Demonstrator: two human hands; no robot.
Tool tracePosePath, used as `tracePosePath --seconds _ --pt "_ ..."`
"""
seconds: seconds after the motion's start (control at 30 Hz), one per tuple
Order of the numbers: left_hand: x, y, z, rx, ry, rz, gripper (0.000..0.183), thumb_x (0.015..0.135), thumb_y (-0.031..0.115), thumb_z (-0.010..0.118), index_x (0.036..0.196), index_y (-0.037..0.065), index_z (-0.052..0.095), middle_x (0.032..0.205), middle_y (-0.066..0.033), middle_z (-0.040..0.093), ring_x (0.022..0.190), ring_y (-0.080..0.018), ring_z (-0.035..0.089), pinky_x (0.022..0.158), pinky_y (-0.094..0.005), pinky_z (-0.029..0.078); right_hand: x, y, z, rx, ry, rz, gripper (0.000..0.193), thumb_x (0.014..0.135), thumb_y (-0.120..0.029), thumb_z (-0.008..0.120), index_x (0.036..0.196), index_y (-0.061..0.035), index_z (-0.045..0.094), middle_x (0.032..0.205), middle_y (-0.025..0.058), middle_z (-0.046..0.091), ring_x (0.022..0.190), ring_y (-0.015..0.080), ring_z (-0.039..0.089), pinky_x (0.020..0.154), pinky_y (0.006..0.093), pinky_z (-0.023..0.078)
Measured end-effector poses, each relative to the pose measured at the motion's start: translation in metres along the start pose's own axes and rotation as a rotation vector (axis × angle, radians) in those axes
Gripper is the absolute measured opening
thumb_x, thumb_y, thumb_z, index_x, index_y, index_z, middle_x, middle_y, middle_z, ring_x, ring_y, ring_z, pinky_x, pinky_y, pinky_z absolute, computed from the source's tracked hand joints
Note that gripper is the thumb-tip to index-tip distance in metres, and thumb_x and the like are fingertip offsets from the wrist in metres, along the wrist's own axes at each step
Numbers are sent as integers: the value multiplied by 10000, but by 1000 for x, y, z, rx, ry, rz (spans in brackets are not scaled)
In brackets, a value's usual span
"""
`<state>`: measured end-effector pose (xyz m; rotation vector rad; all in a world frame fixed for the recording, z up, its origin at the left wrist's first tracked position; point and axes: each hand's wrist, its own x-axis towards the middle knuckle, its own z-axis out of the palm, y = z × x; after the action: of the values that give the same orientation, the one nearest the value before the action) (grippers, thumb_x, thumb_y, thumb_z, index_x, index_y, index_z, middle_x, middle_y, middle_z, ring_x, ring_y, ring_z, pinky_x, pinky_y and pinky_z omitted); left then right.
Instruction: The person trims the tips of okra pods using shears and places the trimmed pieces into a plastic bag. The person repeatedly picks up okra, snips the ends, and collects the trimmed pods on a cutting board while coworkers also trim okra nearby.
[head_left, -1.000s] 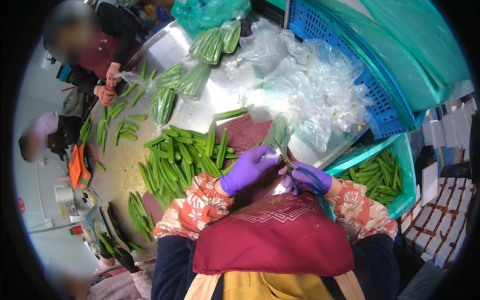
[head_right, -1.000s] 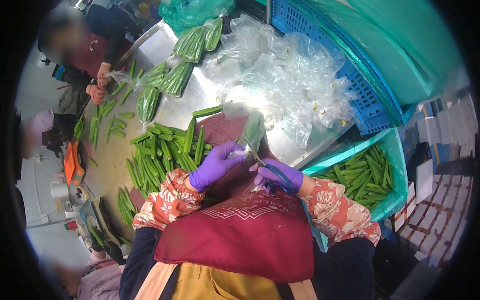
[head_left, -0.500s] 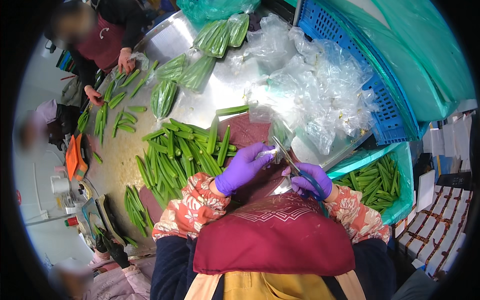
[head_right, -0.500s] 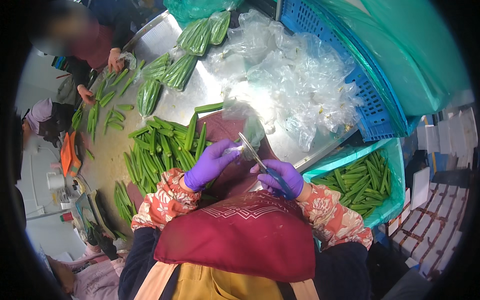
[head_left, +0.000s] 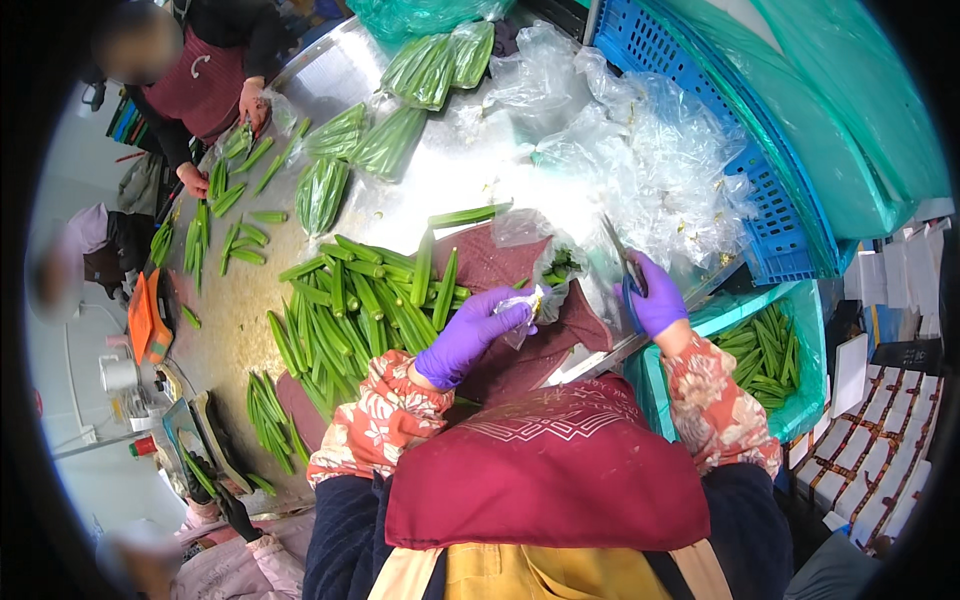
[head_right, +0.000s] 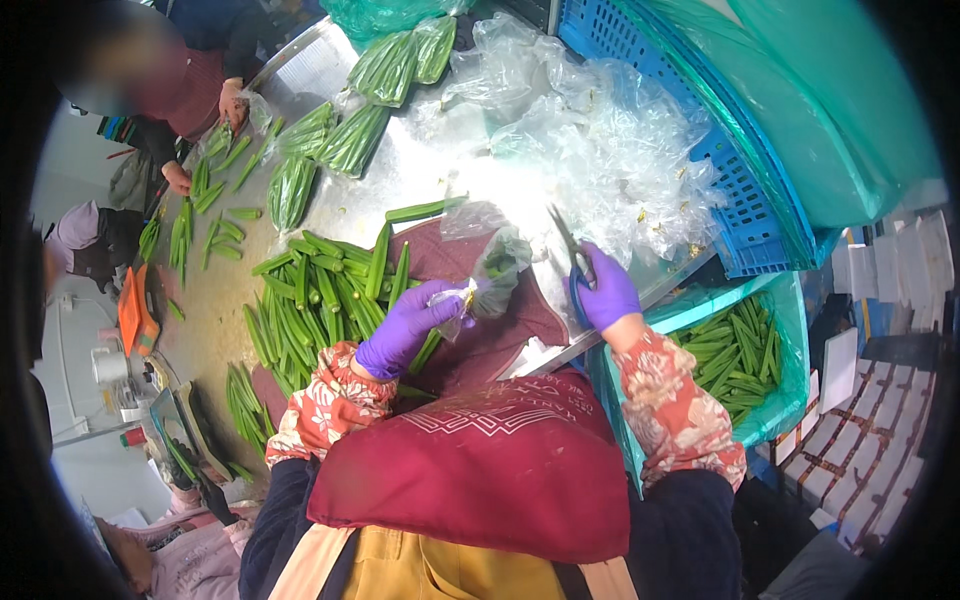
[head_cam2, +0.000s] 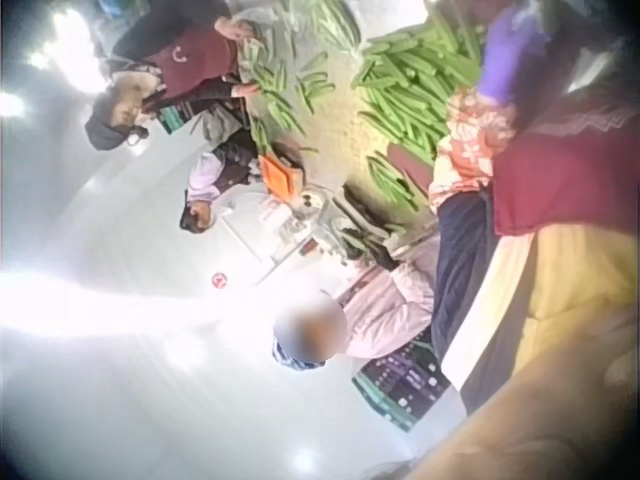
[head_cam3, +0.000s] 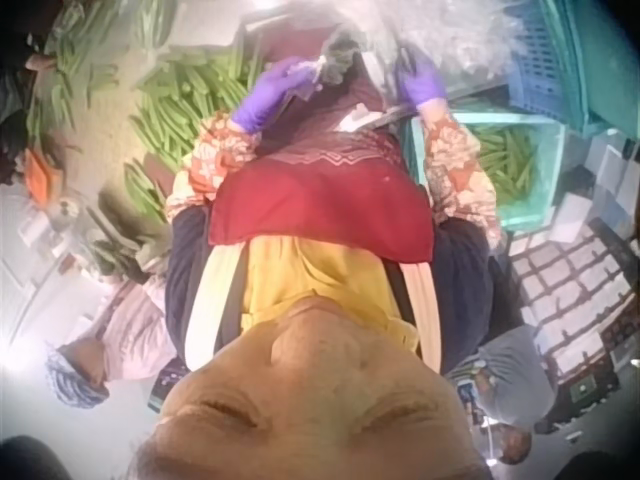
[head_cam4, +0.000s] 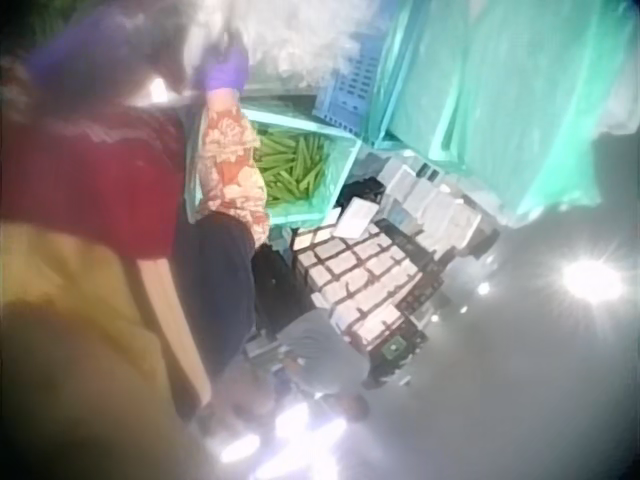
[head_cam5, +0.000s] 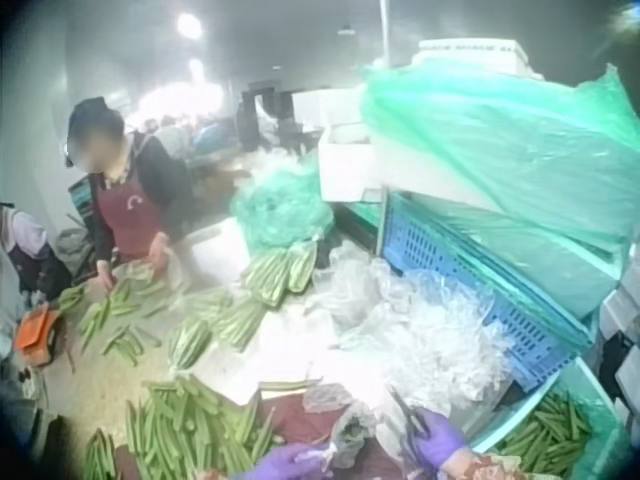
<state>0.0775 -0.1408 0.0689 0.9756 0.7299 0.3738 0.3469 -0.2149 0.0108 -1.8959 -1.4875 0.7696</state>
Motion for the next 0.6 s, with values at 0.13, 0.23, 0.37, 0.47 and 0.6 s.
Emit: tracePosePath --seconds 0.13,0.23,0.37,0.47,0.6 --pt "-1 -1 -5 5 38 0 349 865 265 574 1072 -16 564 908 -52 607 832 -123 558 765 -246 433 8 14 -1 -577 -38 37 515 765 -194 589 1235 -31 457 934 179 563 862 344 540 814 400 420" --pt "-2 0 -5 47 56 6 337 866 245 575 1073 -21 564 915 -53 609 848 -123 556 787 -248 427 11 -7 -22 -664 -32 -12 292 791 -132 559 1074 -69 592 812 116 593 772 286 576 738 370 456" --pt "-2 2 3 131 62 41 302 870 210 568 1063 -23 569 957 -60 600 894 -129 546 826 -253 416 3 -94 -21 262 -106 -415 326 815 -62 549 1140 -74 567 993 128 606 733 202 604 655 284 474" --pt "0 3 5 352 124 220 274 868 194 566 1047 -13 576 1024 -74 580 931 -134 535 837 -254 413 3 -92 17 173 -217 -382 376 809 -135 558 1183 -114 525 993 150 583 824 295 600 750 347 476" --pt "-5 1 2 522 169 516 182 862 144 557 964 2 604 1132 -127 545 1049 -202 505 928 -313 369 11 -91 22 168 -254 -454 178 791 -136 597 956 -71 610 850 109 599 748 261 589 664 328 462"
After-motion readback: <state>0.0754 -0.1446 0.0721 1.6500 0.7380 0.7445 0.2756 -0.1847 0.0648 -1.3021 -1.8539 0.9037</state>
